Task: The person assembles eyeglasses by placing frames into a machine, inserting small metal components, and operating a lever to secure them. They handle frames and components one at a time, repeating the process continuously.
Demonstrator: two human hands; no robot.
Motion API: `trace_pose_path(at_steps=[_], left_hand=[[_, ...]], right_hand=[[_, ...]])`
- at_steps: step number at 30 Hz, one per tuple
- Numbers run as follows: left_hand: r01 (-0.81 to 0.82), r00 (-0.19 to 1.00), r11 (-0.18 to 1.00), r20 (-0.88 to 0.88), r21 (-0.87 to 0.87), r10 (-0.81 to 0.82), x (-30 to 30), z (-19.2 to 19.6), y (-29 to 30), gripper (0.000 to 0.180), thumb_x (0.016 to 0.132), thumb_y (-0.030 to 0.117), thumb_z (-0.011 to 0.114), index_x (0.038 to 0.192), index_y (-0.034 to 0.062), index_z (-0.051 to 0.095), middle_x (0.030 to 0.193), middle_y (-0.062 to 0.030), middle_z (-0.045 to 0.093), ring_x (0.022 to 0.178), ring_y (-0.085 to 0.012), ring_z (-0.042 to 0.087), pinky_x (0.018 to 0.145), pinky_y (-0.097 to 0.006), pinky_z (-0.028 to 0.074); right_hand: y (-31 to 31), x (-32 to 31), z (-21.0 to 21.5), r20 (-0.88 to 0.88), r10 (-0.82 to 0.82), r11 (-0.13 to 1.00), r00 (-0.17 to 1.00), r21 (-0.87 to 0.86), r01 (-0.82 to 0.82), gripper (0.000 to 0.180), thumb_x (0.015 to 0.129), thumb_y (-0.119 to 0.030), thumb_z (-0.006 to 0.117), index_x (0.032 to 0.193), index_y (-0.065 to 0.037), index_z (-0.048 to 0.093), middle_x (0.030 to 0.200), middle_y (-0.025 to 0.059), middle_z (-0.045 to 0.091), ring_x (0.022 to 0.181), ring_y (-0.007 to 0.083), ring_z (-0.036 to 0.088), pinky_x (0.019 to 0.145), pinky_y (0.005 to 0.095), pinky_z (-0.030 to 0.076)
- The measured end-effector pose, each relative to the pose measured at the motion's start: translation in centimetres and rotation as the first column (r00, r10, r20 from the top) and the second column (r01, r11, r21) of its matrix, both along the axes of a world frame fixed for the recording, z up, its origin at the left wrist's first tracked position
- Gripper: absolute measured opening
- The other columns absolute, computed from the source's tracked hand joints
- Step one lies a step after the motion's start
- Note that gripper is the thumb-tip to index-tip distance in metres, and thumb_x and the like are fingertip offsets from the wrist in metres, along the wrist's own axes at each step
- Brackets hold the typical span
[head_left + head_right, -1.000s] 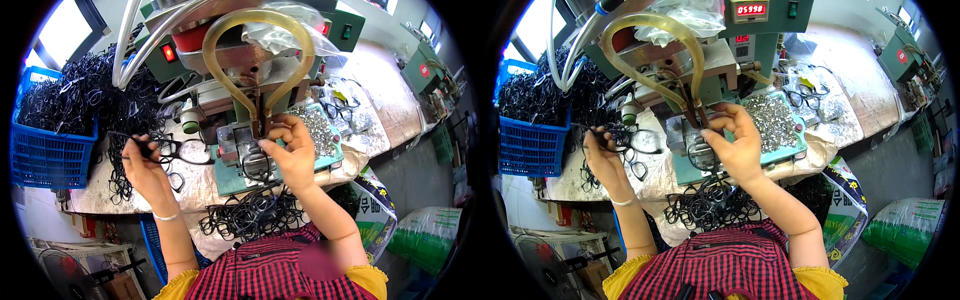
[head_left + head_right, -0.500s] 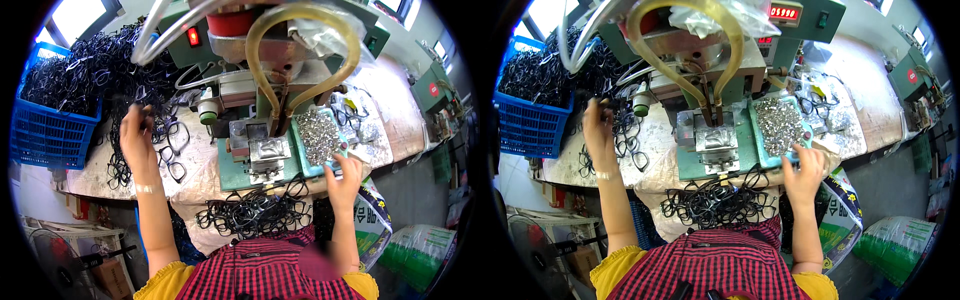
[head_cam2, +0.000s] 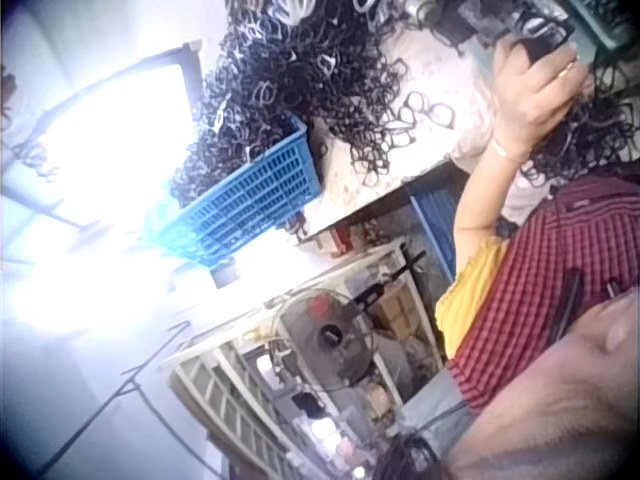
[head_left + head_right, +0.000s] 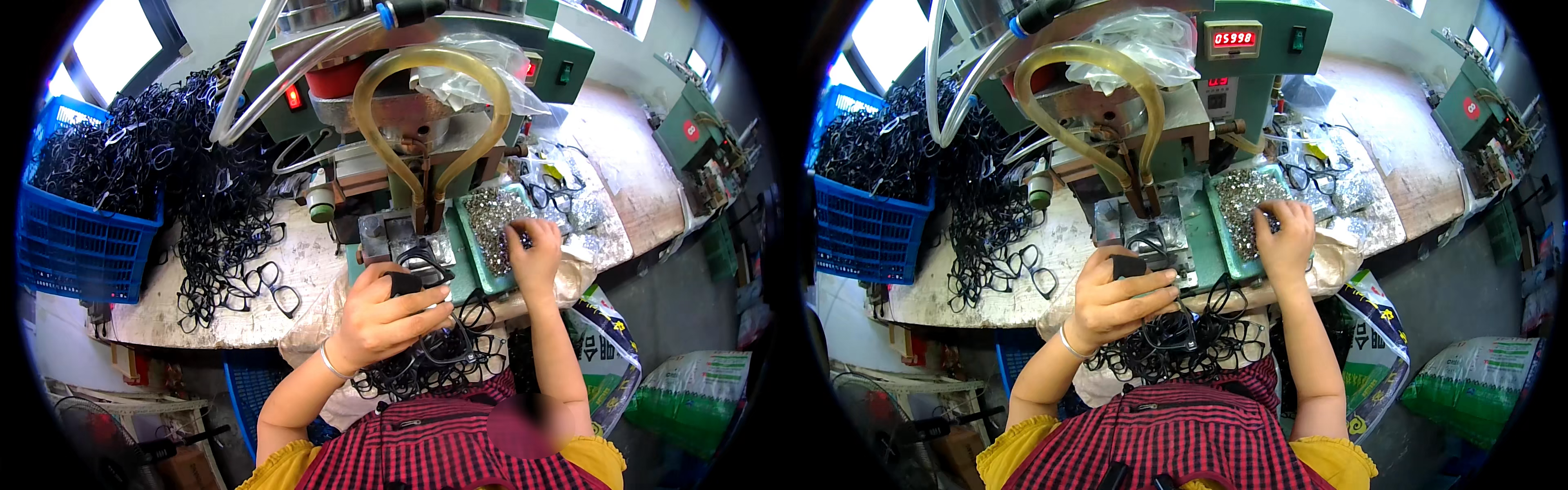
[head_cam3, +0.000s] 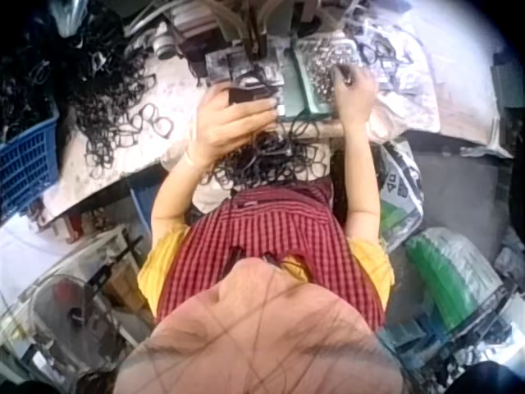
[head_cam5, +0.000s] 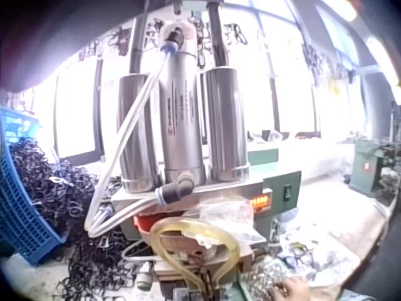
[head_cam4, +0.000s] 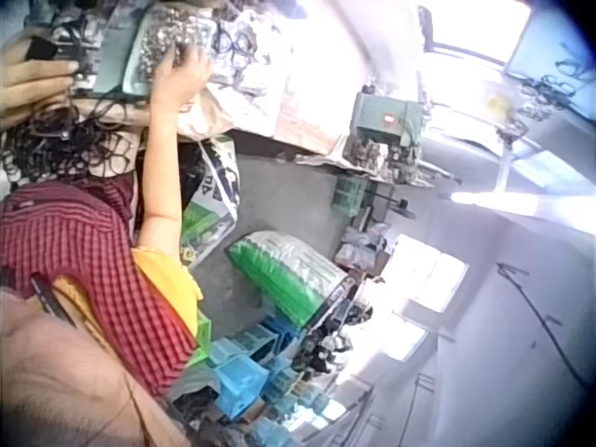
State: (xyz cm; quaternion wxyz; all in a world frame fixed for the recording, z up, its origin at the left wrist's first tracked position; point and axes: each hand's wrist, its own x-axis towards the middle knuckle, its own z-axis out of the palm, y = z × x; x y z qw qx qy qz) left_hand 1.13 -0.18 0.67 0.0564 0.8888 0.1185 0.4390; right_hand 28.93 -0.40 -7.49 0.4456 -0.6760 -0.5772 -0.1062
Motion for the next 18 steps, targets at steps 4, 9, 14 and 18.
trace_pose_path(at_steps=[4,9,14,18], left_hand=[[0.090,0.995,0.992,0.043,-0.092,-0.086,-0.2,-0.2,0.5,0.023,0.072,0.017,0.084,0.094,0.0118,0.077,0.102,-0.0022,0.075,0.077,-0.0211,0.065,0.075,-0.037,0.053],[0.097,0.995,0.984,0.011,-0.150,-0.097,-0.6,0.2,0.5,0.022,0.073,0.016,0.084,0.094,0.0109,0.077,0.102,-0.0032,0.075,0.077,-0.0222,0.066,0.073,-0.037,0.052],[0.070,0.997,0.989,-0.010,-0.130,-0.071,-0.6,0.2,0.5,0.022,0.073,0.017,0.085,0.093,0.0102,0.077,0.100,-0.0034,0.075,0.075,-0.0231,0.064,0.072,-0.037,0.052],[-0.161,0.984,0.986,0.074,-0.029,0.163,0.2,-2.2,-1.6,0.037,0.073,0.020,0.085,0.107,0.0106,0.073,0.113,-0.0042,0.073,0.098,-0.0251,0.067,0.098,-0.043,0.048]], right_hand=[[0.1,0.1,1.8,-0.063,0.013,0.997,0.998,0.082,-0.007,0.006,0.082,-0.008,0.072,0.086,-0.004,0.069,0.087,0.0085,0.068,0.087,0.0285,0.061,0.081,0.0390,0.046],[0.3,0.9,-0.7,-0.145,0.040,0.999,0.989,-0.014,-0.043,0.005,0.086,-0.008,0.069,0.090,-0.005,0.070,0.088,0.0107,0.068,0.089,0.0308,0.062,0.082,0.0405,0.047],[0.9,-1.2,0.0,0.336,0.276,0.961,0.901,-0.115,-0.251,0.010,0.080,-0.011,0.072,0.089,-0.008,0.070,0.106,0.0108,0.067,0.108,0.0341,0.061,0.085,0.0451,0.051],[1.8,-0.2,-0.9,0.152,0.237,0.971,0.959,-0.047,-0.233,0.011,0.079,-0.008,0.070,0.090,-0.006,0.069,0.104,0.0136,0.066,0.104,0.0356,0.062,0.086,0.0439,0.050]])
